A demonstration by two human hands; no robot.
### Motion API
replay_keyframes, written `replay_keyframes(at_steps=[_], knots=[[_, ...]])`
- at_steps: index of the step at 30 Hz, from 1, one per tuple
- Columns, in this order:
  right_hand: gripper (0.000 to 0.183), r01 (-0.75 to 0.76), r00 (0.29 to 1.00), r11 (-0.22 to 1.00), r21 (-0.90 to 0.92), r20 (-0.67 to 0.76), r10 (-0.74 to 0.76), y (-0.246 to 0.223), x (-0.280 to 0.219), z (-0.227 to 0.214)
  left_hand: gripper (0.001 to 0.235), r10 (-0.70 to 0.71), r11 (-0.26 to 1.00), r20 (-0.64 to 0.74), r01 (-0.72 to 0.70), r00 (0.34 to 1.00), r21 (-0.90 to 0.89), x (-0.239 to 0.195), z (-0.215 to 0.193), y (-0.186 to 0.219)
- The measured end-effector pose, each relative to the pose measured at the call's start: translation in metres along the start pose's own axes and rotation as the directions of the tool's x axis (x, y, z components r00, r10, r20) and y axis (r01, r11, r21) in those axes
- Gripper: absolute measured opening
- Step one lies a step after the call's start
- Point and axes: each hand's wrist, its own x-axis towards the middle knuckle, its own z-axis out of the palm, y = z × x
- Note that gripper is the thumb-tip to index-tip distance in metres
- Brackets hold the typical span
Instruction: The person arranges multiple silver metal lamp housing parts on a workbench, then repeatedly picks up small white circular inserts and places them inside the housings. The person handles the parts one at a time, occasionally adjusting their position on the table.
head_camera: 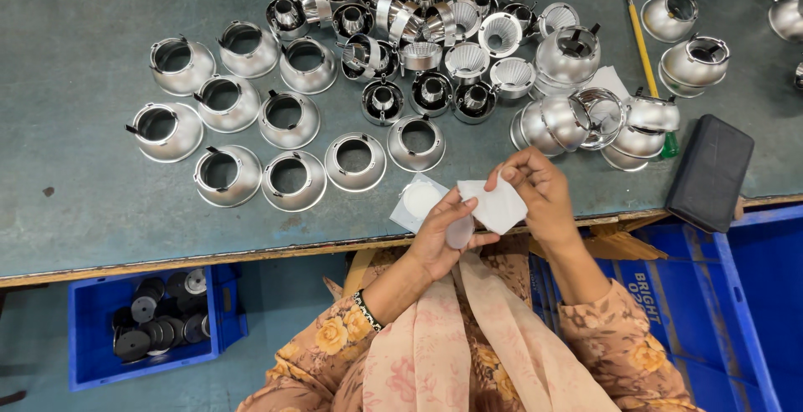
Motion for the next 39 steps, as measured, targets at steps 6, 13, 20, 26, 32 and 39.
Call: replay_keyframes(at_steps=[6,13,20,26,32,39], knots=[[0.016,0.072,0.994,0.994,-0.081,-0.081,-0.079,0.002,-0.002,0.017,0.037,-0.026,0.999,-0.142,0.032,0.990,0.042,0.004,0.000,-0.004],[0.030,0.029,0.998,0.990,-0.139,-0.044,-0.035,-0.016,-0.024,0.005,0.033,0.023,0.988,-0.189,-0.052,0.982,-0.147,0.006,-0.007,0.001],[0.010,0.084,0.978,0.978,-0.190,-0.171,-0.117,-0.003,-0.040,0.004,0.036,-0.003,0.982,-0.157,-0.026,0.988,-0.185,0.005,-0.004,-0.003],[0.004,-0.063,0.990,0.974,0.217,-0.107,0.088,0.003,-0.033,0.001,0.043,0.011,0.976,-0.147,-0.043,0.989,-0.215,-0.001,0.007,0.006],[0.008,0.132,0.973,0.898,-0.419,-0.116,-0.198,-0.011,-0.033,0.012,0.043,0.022,0.953,-0.170,-0.072,0.985,-0.293,0.002,0.011,0.007],[0.028,0.166,0.920,0.807,-0.567,-0.206,-0.334,-0.040,-0.029,0.034,0.034,-0.032,0.925,-0.255,-0.068,0.966,-0.373,0.007,0.011,0.002]])
